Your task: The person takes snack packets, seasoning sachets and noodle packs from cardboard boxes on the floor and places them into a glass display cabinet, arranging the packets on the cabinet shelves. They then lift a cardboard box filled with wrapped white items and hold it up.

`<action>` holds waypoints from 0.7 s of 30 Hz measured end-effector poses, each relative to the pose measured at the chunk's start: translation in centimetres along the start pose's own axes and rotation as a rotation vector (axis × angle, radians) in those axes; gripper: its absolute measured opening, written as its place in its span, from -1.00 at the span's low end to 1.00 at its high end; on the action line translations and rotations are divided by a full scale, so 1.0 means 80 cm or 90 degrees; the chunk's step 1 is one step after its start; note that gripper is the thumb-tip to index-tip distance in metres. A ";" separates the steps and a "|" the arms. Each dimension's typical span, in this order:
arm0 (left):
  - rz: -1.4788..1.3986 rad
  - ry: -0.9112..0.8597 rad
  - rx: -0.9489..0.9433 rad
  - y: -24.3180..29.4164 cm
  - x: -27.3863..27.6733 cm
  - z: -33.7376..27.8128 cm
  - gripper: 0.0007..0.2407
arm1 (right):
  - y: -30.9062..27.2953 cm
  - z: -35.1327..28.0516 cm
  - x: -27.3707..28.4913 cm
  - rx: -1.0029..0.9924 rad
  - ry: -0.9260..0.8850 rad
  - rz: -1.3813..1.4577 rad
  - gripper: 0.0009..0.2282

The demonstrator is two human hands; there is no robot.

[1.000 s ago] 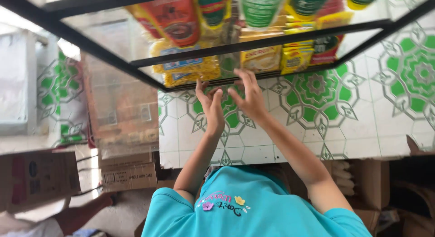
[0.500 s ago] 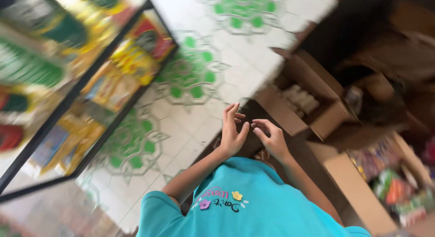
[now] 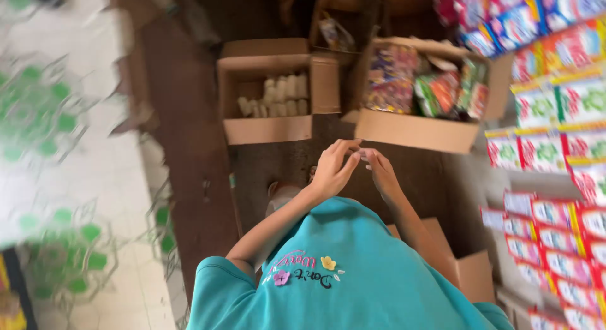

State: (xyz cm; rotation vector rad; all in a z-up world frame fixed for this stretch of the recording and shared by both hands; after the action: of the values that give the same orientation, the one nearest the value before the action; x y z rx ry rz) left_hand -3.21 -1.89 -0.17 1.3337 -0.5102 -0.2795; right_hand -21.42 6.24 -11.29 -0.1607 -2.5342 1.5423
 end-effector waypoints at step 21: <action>0.124 -0.411 -0.049 -0.137 -0.214 0.245 -0.77 | 0.137 0.122 0.152 -0.131 0.133 -0.085 -0.69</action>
State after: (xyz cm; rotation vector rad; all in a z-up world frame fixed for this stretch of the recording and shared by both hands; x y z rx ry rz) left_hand -26.75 -12.92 -11.22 1.0924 -1.1511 -0.5656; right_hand -35.28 4.92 -24.34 -0.1653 -2.4767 1.1523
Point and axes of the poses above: each hand's wrist, its own z-axis towards the middle knuckle, its own x-axis out of the back of the hand, y = z × x, the point moved 2 cm from there along z, towards the middle knuckle, and after that the axes turned 3 degrees about -x, right-handed, at the moved point
